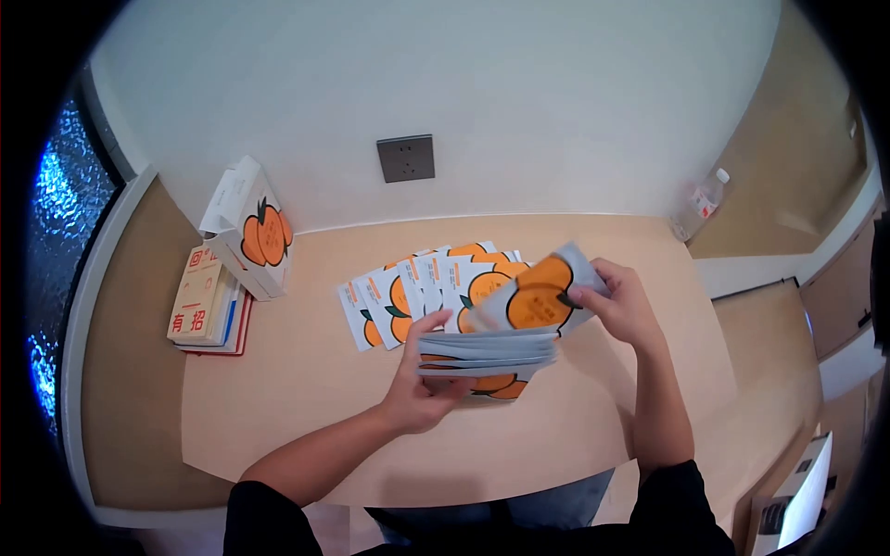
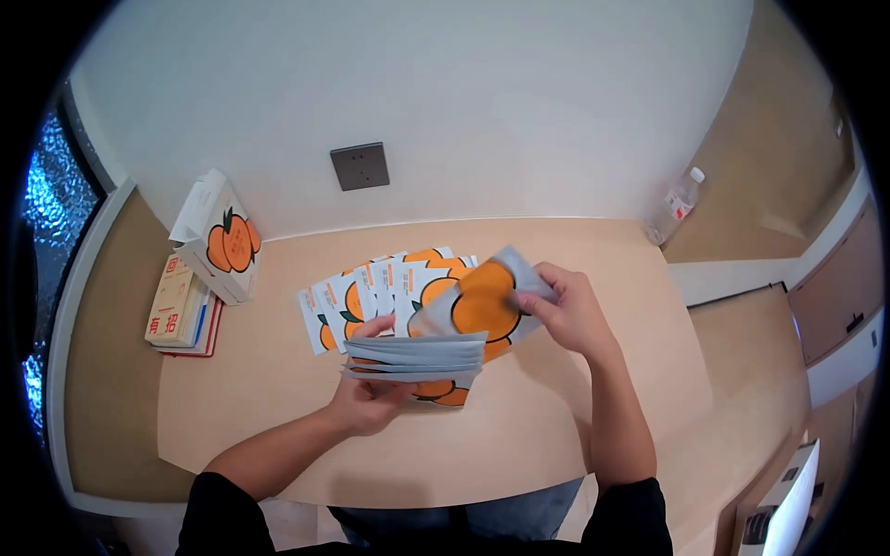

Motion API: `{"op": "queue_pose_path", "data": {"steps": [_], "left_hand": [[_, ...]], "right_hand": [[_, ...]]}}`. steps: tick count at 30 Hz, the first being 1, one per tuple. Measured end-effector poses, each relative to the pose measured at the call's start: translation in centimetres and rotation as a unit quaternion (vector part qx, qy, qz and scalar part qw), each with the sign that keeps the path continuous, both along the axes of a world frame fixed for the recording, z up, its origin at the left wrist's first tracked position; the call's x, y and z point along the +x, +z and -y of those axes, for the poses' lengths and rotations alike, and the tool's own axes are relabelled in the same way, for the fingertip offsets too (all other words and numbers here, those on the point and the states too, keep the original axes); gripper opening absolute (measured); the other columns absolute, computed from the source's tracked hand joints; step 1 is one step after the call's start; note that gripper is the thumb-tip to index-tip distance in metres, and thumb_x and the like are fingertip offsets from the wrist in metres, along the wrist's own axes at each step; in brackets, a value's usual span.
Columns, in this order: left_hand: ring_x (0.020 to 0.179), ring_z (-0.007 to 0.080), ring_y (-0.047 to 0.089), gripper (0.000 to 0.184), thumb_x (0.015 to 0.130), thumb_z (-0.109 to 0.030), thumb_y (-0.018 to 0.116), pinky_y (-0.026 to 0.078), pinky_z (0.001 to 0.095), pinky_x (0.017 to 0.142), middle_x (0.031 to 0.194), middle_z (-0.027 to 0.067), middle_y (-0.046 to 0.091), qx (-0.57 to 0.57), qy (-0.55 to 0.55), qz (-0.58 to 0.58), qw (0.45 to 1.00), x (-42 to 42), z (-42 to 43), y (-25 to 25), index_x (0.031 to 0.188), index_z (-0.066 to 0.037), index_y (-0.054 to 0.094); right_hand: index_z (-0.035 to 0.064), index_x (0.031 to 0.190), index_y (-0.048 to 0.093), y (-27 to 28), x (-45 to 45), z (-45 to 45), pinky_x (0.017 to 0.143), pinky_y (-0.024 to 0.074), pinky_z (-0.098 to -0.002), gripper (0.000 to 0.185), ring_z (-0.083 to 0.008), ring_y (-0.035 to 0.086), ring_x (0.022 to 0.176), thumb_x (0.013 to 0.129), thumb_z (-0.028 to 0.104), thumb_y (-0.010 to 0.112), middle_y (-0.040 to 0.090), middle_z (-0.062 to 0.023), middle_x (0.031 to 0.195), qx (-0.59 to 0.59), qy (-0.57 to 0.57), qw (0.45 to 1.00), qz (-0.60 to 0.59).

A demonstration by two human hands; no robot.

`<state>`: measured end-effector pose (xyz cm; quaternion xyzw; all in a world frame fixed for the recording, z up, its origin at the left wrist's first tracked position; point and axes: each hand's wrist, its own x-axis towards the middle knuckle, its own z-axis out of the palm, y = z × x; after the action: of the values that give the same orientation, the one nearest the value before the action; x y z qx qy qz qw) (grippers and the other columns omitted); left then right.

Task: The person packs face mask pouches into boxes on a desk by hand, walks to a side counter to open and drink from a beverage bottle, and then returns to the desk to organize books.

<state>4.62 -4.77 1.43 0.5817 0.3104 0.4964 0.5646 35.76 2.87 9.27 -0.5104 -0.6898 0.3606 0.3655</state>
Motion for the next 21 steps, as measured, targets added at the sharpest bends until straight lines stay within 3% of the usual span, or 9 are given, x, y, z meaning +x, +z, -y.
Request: {"op": "queue_pose_path", "data": {"steps": [1,4,5,8,12,14,16,19,21], "left_hand": [[0.117,0.0143,0.058,0.087,0.091,0.005,0.072,0.055,0.0305,0.092,0.124,0.0066,0.055,0.067,-0.011,-0.035,0.997,-0.1,-0.6,-0.5,0.158,-0.012,0.019],[0.121,0.0161,0.058,0.087,0.091,0.004,0.072,0.055,0.0321,0.096,0.129,0.0074,0.053,0.003,-0.037,-0.05,0.998,-0.3,-0.4,-0.1,0.157,-0.012,0.018],[0.124,0.0176,0.057,0.086,0.09,0.004,0.073,0.056,0.0335,0.098,0.135,0.0096,0.049,0.04,-0.033,-0.067,0.996,-0.5,-0.4,-1.4,0.155,-0.011,0.019],[0.128,0.0194,0.056,0.079,0.091,0.002,0.073,0.057,0.0355,0.098,0.141,0.0128,0.045,0.049,0.001,0.005,0.999,-0.5,-0.9,-3.7,0.153,-0.008,0.025],[0.126,0.0205,0.059,0.063,0.092,-0.002,0.072,0.059,0.0346,0.095,0.138,0.0162,0.053,-0.068,-0.013,-0.021,0.997,-0.8,-0.4,-1.1,0.145,-0.003,0.038],[0.122,0.0211,0.063,0.056,0.093,-0.005,0.072,0.06,0.0331,0.092,0.135,0.017,0.059,-0.051,-0.059,-0.076,0.994,-1.4,-1.0,-1.8,0.141,-0.001,0.043],[0.114,0.02,0.066,0.047,0.093,-0.006,0.073,0.061,0.0318,0.088,0.125,0.0155,0.065,-0.053,-0.056,-0.094,0.993,-1.4,-0.8,-0.9,0.134,0.0,0.052],[0.105,0.0179,0.069,0.034,0.092,-0.006,0.074,0.061,0.0306,0.086,0.115,0.0132,0.071,-0.027,-0.049,-0.104,0.993,-1.5,-0.8,-1.0,0.123,0.001,0.061],[0.1,0.0166,0.07,0.027,0.092,-0.006,0.075,0.061,0.0304,0.084,0.11,0.0117,0.073,-0.015,-0.044,-0.105,0.993,-1.3,-0.7,-1.2,0.116,0.002,0.065]], "right_hand": [[-0.0009,0.106,0.069,1.4,-0.9,0.6,0.075,0.0531,-0.0302,0.013,-0.0131,0.064,0.078,0.094,0.005,0.071,0.072,-0.0075,0.089,0.013,0.058,0.998,0.013],[-0.0013,0.109,0.07,4.5,-3.9,1.0,0.082,0.054,-0.03,0.014,-0.0118,0.067,0.09,0.097,0.004,0.067,0.074,-0.0062,0.098,0.009,0.215,0.971,0.106],[-0.0017,0.11,0.07,5.0,-5.0,0.9,0.086,0.0544,-0.0297,0.015,-0.0109,0.068,0.095,0.097,0.003,0.066,0.074,-0.0058,0.103,0.0,0.263,0.953,0.148],[-0.0014,0.113,0.071,4.0,-7.5,0.1,0.086,0.0547,-0.0302,0.017,-0.0133,0.069,0.097,0.099,0.003,0.063,0.074,-0.007,0.104,-0.068,0.261,0.963,-0.006],[-0.0007,0.113,0.07,1.4,-7.7,-4.5,0.085,0.053,-0.0316,0.033,-0.0148,0.064,0.095,0.104,0.031,0.062,0.072,-0.0052,0.098,-0.095,0.087,0.987,-0.097],[-0.0045,0.11,0.068,-2.1,-7.0,-6.6,0.088,0.0546,-0.0374,0.051,-0.0237,0.063,0.104,0.093,0.043,0.074,0.068,-0.0152,0.109,-0.039,-0.004,0.993,0.112],[-0.0068,0.109,0.068,-5.3,-6.0,-7.9,0.09,0.0551,-0.0403,0.063,-0.0296,0.06,0.112,0.084,0.049,0.082,0.064,-0.0211,0.117,-0.014,-0.082,0.926,0.369],[-0.0061,0.109,0.067,-6.4,-5.2,-8.0,0.096,0.0525,-0.0436,0.072,-0.0386,0.051,0.122,0.072,0.051,0.09,0.056,-0.0262,0.128,-0.064,-0.115,0.901,0.414],[-0.0072,0.11,0.065,-6.0,-5.0,-8.0,0.098,0.0519,-0.0438,0.072,-0.0388,0.049,0.122,0.07,0.047,0.091,0.056,-0.0248,0.124,-0.103,-0.075,0.904,0.407]]}}
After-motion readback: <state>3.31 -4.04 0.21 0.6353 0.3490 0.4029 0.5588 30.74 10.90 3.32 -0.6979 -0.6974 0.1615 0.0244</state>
